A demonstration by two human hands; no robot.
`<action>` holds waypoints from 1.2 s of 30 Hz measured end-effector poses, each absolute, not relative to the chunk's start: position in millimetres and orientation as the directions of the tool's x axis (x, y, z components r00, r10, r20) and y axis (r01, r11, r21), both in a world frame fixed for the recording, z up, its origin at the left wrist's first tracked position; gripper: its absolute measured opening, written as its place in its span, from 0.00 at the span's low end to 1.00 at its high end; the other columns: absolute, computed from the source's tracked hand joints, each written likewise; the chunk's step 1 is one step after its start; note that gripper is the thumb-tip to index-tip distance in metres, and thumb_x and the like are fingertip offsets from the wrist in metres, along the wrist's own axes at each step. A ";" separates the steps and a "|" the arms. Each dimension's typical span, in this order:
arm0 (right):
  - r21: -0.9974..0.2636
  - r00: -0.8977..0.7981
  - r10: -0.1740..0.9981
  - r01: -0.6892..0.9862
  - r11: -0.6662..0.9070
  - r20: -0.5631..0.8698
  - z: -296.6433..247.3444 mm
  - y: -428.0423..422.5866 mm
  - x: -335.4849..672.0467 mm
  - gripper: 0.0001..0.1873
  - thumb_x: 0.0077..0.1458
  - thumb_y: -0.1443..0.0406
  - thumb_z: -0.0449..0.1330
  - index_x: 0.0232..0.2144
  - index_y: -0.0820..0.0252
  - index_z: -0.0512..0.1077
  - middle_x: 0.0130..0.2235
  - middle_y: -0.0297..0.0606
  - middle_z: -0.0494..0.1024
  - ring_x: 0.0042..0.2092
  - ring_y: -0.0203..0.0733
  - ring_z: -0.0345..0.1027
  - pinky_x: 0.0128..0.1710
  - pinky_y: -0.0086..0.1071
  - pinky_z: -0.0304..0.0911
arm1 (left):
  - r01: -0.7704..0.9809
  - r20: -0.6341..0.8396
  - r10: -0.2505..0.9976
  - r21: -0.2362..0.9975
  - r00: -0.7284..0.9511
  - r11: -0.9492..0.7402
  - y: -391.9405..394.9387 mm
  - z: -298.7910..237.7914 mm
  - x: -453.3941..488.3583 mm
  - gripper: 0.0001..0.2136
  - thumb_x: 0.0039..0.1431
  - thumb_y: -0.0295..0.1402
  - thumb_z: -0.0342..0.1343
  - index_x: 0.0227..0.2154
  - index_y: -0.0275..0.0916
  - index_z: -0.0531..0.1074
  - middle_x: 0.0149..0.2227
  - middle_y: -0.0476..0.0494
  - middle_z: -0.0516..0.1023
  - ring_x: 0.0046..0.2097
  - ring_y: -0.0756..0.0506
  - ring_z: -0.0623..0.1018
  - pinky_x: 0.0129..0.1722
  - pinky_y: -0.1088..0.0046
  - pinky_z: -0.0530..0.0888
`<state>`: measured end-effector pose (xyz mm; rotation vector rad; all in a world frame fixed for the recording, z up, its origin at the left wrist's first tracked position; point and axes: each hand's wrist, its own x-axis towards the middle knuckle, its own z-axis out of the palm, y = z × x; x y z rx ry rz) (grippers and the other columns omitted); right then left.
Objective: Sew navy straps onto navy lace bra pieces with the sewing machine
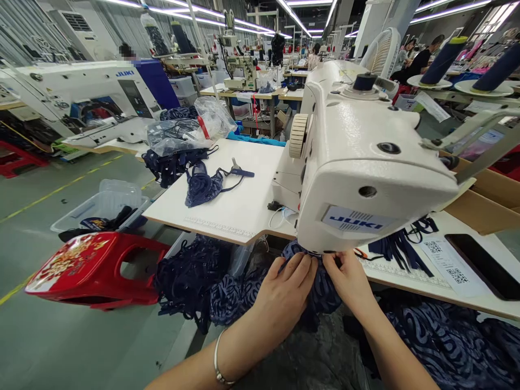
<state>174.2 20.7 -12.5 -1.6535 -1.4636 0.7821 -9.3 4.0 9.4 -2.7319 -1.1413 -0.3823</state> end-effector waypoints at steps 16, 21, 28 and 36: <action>-0.857 0.160 0.986 0.515 -0.036 0.055 -15.8 20.7 175.0 0.09 0.59 0.57 0.53 0.38 0.54 0.61 0.26 0.28 0.68 0.27 0.39 0.64 0.32 0.32 0.58 | 0.701 0.287 0.666 -0.032 0.689 -0.712 6.4 7.9 -11.3 0.21 0.67 0.29 0.41 0.62 0.37 0.58 0.61 0.44 0.67 0.62 0.45 0.63 0.58 0.63 0.56; -0.873 0.200 0.979 0.484 -0.068 0.035 -21.5 22.4 175.4 0.11 0.58 0.55 0.54 0.34 0.54 0.62 0.27 0.29 0.68 0.29 0.40 0.64 0.32 0.32 0.59 | 0.709 0.333 0.659 -0.041 0.674 -0.704 6.3 3.4 -9.7 0.20 0.68 0.29 0.41 0.61 0.38 0.60 0.59 0.45 0.69 0.60 0.45 0.64 0.57 0.63 0.57; -0.961 0.279 0.960 0.260 -0.095 -0.020 -40.4 26.1 182.1 0.18 0.53 0.49 0.57 0.36 0.57 0.67 0.32 0.36 0.74 0.37 0.44 0.69 0.39 0.34 0.64 | 0.736 0.385 0.651 -0.127 0.655 -0.665 1.2 5.5 -11.7 0.19 0.69 0.31 0.41 0.59 0.36 0.64 0.57 0.42 0.70 0.57 0.44 0.66 0.55 0.65 0.60; -0.950 0.228 0.949 0.171 -0.260 -0.218 -89.1 17.1 190.6 0.25 0.53 0.46 0.58 0.45 0.55 0.73 0.39 0.37 0.80 0.43 0.50 0.73 0.40 0.36 0.69 | 0.726 0.328 0.654 -0.198 0.682 -0.658 -4.1 20.0 -14.7 0.20 0.69 0.30 0.39 0.60 0.33 0.62 0.58 0.42 0.66 0.57 0.41 0.66 0.55 0.65 0.63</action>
